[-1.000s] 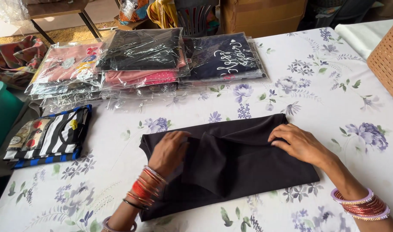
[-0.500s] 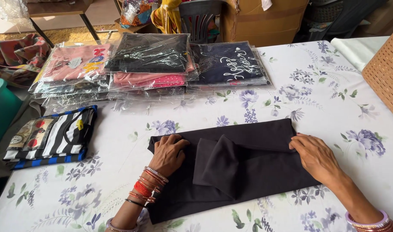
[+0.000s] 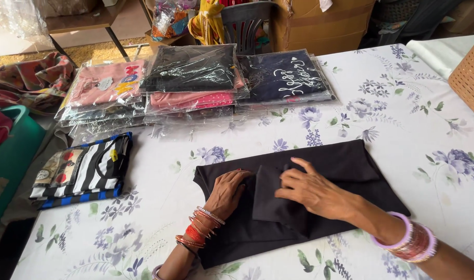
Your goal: Fold a black t-shirt on a table.
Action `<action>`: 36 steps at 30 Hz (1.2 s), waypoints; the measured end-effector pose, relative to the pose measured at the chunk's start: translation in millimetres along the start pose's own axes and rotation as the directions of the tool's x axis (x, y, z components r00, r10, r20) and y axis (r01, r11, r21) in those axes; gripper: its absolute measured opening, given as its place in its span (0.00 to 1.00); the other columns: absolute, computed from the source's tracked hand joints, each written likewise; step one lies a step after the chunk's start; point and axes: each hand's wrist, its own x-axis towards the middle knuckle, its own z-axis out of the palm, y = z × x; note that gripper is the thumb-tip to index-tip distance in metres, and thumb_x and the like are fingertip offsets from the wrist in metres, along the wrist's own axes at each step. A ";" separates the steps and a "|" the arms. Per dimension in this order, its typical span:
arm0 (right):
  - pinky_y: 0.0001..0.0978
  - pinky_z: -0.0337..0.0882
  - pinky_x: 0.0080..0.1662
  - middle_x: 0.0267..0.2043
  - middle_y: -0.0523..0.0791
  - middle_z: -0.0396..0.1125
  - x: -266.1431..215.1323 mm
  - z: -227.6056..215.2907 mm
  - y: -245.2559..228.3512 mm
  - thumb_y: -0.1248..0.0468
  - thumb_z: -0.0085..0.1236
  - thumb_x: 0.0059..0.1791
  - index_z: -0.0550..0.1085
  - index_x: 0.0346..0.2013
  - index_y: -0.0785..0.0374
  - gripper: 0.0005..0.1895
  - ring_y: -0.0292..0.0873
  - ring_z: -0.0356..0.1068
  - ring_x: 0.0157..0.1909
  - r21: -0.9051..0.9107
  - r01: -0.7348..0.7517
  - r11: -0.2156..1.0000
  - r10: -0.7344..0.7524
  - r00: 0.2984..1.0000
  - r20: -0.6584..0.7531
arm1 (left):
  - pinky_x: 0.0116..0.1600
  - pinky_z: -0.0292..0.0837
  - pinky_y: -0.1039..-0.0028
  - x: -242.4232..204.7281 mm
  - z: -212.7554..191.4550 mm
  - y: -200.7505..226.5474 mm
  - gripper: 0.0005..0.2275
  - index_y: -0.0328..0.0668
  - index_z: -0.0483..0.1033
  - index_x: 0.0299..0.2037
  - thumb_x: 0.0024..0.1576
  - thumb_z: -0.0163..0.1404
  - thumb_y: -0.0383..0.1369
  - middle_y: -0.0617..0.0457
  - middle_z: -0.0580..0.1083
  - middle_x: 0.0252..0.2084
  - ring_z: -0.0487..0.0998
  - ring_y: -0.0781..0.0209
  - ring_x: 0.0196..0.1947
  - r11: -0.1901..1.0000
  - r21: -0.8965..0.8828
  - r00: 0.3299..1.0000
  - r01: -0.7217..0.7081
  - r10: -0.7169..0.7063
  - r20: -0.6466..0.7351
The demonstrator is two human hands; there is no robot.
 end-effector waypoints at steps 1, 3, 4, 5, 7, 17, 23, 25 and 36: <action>0.57 0.46 0.70 0.44 0.43 0.62 -16.1 -5.1 4.2 0.79 0.52 0.38 0.72 0.50 0.54 0.29 0.46 0.63 0.56 0.056 -0.100 0.993 0.098 0.994 0.047 | 0.68 0.56 0.58 0.5 -0.3 -3.1 0.17 0.42 0.72 0.59 0.59 0.48 0.28 0.48 0.72 0.61 0.67 0.49 0.66 1.000 -0.014 1.000 0.005 -0.005 0.000; 0.53 0.47 0.71 0.37 0.42 0.61 -55.8 -16.2 7.4 0.80 0.51 0.39 0.74 0.41 0.54 0.21 0.40 0.67 0.48 0.109 -0.201 0.974 0.188 0.975 0.118 | 0.68 0.57 0.58 -1.7 1.9 -6.6 0.16 0.42 0.73 0.58 0.59 0.48 0.27 0.49 0.72 0.61 0.67 0.49 0.66 0.999 -0.044 1.000 0.021 -0.021 0.000; 0.46 0.50 0.71 0.36 0.40 0.62 -79.6 -24.2 8.1 0.80 0.51 0.41 0.75 0.39 0.53 0.20 0.39 0.68 0.45 0.073 -0.400 0.913 0.369 0.890 0.266 | 0.67 0.57 0.59 -0.8 4.2 -7.0 0.14 0.43 0.75 0.55 0.59 0.48 0.27 0.50 0.73 0.61 0.68 0.50 0.66 1.000 -0.022 1.000 0.014 -0.014 -0.024; 0.39 0.53 0.71 0.35 0.38 0.63 -103.6 -33.0 9.0 0.79 0.51 0.42 0.76 0.38 0.52 0.19 0.38 0.68 0.43 0.002 -0.579 0.816 0.531 0.751 0.392 | 0.67 0.58 0.59 0.2 6.9 -7.2 0.13 0.44 0.76 0.52 0.58 0.48 0.27 0.50 0.73 0.60 0.68 0.50 0.66 1.000 0.000 0.999 0.008 -0.008 -0.047; 0.36 0.60 0.68 0.33 0.38 0.66 -121.5 -38.2 7.5 0.76 0.52 0.44 0.77 0.40 0.51 0.17 0.37 0.70 0.43 -0.083 -0.704 0.705 0.670 0.624 0.403 | 0.66 0.58 0.59 2.4 2.8 -5.4 0.13 0.43 0.77 0.52 0.58 0.48 0.27 0.51 0.73 0.60 0.69 0.50 0.64 0.999 -0.014 0.999 0.036 -0.037 -0.040; 0.43 0.71 0.43 0.55 0.53 0.68 11.4 -1.4 -39.2 0.48 0.68 0.42 0.73 0.56 0.63 0.34 0.49 0.68 0.45 0.166 0.041 0.985 0.005 0.964 -0.264 | 0.65 0.60 0.61 3.3 0.3 -9.1 0.12 0.42 0.79 0.50 0.58 0.48 0.26 0.51 0.75 0.58 0.72 0.51 0.61 0.996 -0.051 0.996 0.067 -0.070 -0.048; 0.34 0.76 0.35 0.42 0.45 0.69 1.6 43.9 -14.4 0.58 0.61 0.50 0.72 0.45 0.61 0.13 0.42 0.73 0.35 0.311 -0.294 0.904 0.365 0.910 -0.199 | 0.65 0.62 0.61 2.9 2.2 -11.0 0.11 0.41 0.79 0.49 0.57 0.50 0.26 0.49 0.75 0.58 0.72 0.49 0.61 0.996 -0.083 0.998 0.043 -0.047 -0.046; 0.33 0.74 0.32 0.38 0.44 0.70 -33.8 47.7 -3.8 0.60 0.57 0.51 0.70 0.48 0.60 0.13 0.38 0.71 0.33 0.659 -0.429 0.618 0.664 0.734 -0.144 | 0.65 0.62 0.61 2.0 3.1 -13.2 0.11 0.41 0.79 0.49 0.57 0.50 0.26 0.50 0.75 0.58 0.72 0.50 0.61 0.996 -0.087 0.998 0.034 -0.038 -0.049; 0.35 0.72 0.54 0.53 0.50 0.70 -124.1 59.1 15.6 0.66 0.55 0.52 0.65 0.58 0.65 0.20 0.42 0.71 0.51 0.815 -0.378 0.438 0.838 0.499 -0.219 | 0.65 0.60 0.61 2.4 -2.5 -4.6 0.12 0.43 0.78 0.51 0.58 0.48 0.28 0.51 0.75 0.58 0.72 0.53 0.61 0.995 -0.071 0.997 0.068 -0.070 -0.026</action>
